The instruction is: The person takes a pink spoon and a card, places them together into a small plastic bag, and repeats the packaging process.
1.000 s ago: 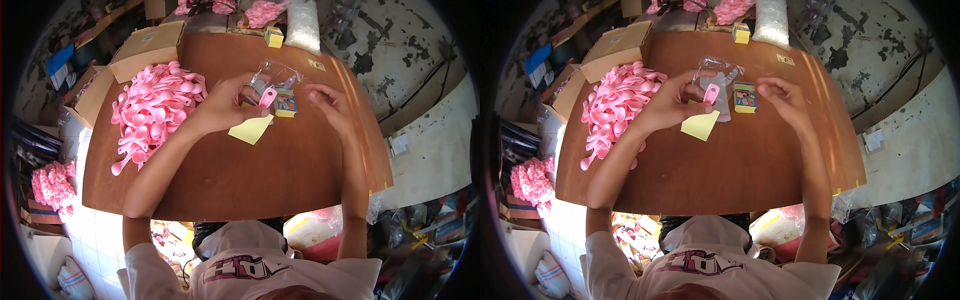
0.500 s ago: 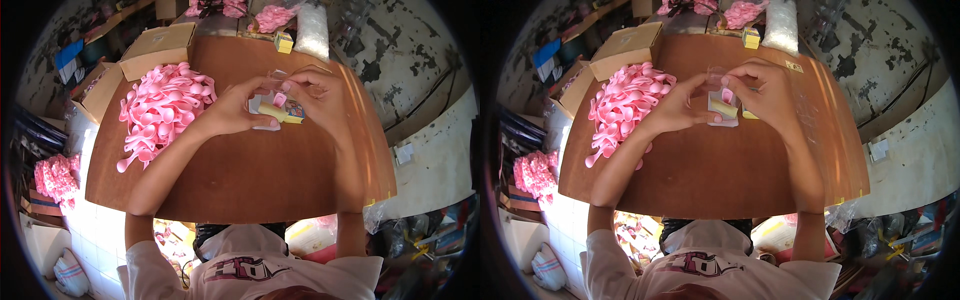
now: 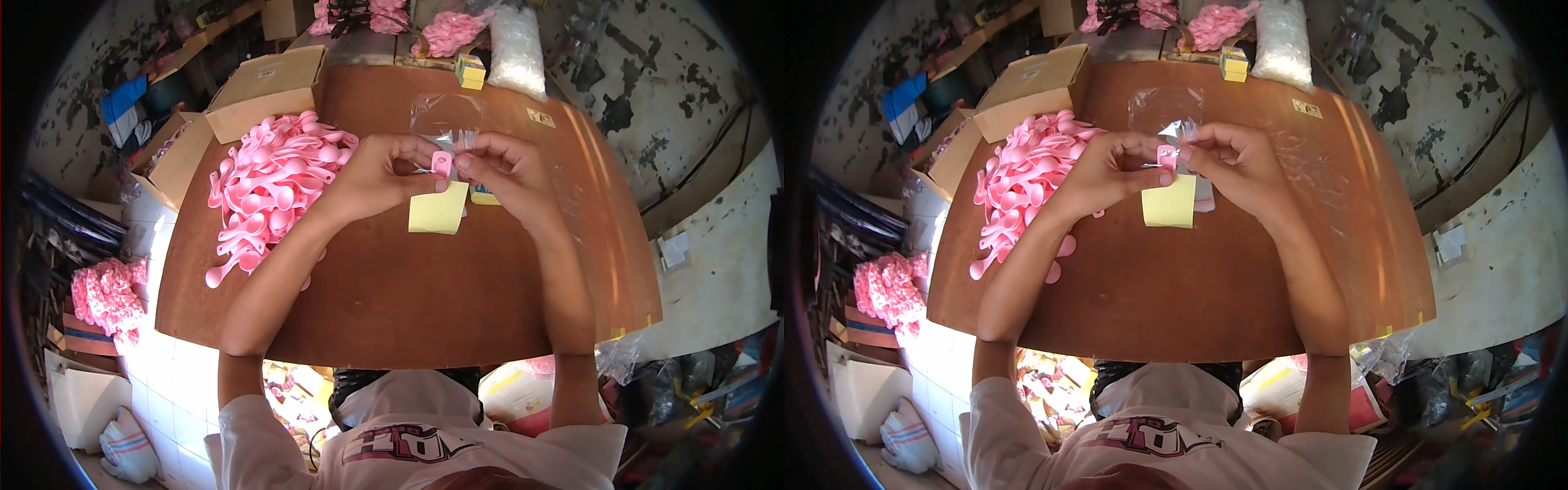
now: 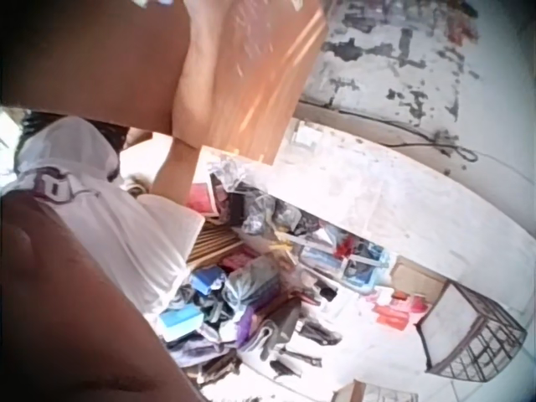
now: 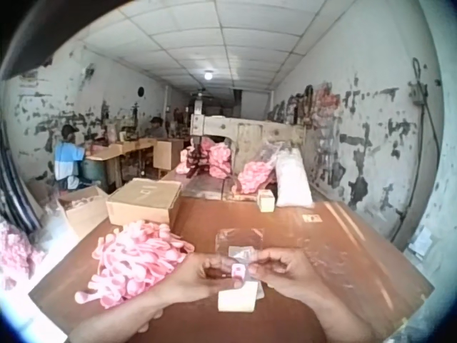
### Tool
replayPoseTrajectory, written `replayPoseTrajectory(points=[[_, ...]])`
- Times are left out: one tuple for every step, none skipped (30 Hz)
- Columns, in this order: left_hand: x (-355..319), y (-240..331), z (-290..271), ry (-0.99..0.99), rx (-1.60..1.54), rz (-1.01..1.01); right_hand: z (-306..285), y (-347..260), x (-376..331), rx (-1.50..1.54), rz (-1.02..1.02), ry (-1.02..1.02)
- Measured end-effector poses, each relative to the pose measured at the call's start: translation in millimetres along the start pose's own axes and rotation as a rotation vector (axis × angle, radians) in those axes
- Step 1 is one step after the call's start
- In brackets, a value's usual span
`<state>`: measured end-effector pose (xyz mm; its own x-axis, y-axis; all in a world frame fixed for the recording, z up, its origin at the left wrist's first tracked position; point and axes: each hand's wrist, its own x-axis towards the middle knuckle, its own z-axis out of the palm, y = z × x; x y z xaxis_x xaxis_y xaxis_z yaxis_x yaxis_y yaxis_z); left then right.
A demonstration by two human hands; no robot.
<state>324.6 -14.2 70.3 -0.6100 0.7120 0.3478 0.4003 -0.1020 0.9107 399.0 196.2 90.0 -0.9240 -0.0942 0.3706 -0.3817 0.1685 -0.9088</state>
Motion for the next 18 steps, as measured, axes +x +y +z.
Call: replayPoseTrajectory(points=[[0, 0, 0, 0.005, 0.015, 0.017, 1, -2, 0, -0.006, 0.016, -0.014], [0, 1, 1, 0.001, 0.015, 0.016, 0, -2, 0, -0.015, 0.031, -0.026], [0, 4, 3, 0.014, -0.020, 0.045, -1, 0, 0, -0.014, 0.032, -0.022], [0, 6, 4, 0.028, -0.055, 0.073, -4, 3, 0, 0.002, 0.017, -0.012], [0, 5, 3, 0.026, -0.052, 0.072, -5, 6, 0, 0.019, 0.000, -0.004], [0, 5, 2, 0.075, -0.091, 0.051, -4, 6, 1, 0.022, -0.001, -0.003], [0, 4, 1, 0.125, -0.131, 0.031, -4, 5, 1, 0.029, 0.010, 0.023], [0, 4, 1, 0.123, -0.129, 0.030, -4, 5, 1, 0.036, 0.021, 0.049], [0, 2, 0, 0.137, -0.128, 0.022, -5, 6, 1, 0.038, 0.021, 0.051], [1, 2, -1, 0.152, -0.127, 0.014, -5, 7, 1, 0.038, -0.001, 0.052], [1, 1, -1, 0.151, -0.126, 0.012, -5, 9, 1, 0.039, -0.023, 0.052], [0, 1, 0, 0.166, -0.116, 0.020, -6, 9, 2, 0.042, -0.022, 0.053], [0, 1, 0, 0.180, -0.107, 0.028, -6, 10, 2, 0.042, -0.032, 0.051], [0, 1, -1, 0.179, -0.106, 0.025, -7, 10, 2, 0.043, -0.041, 0.050], [-1, 3, -3, 0.172, -0.091, 0.017, -7, 10, 2, 0.045, -0.039, 0.051], [-1, 4, -4, 0.165, -0.075, 0.009, -7, 10, 2, 0.089, -0.028, 0.033], [-1, 5, -3, 0.163, -0.076, 0.008, -8, 10, 2, 0.131, -0.018, 0.017], [0, 5, -3, 0.151, -0.113, 0.034, -9, 10, 2, 0.131, -0.016, 0.018]])
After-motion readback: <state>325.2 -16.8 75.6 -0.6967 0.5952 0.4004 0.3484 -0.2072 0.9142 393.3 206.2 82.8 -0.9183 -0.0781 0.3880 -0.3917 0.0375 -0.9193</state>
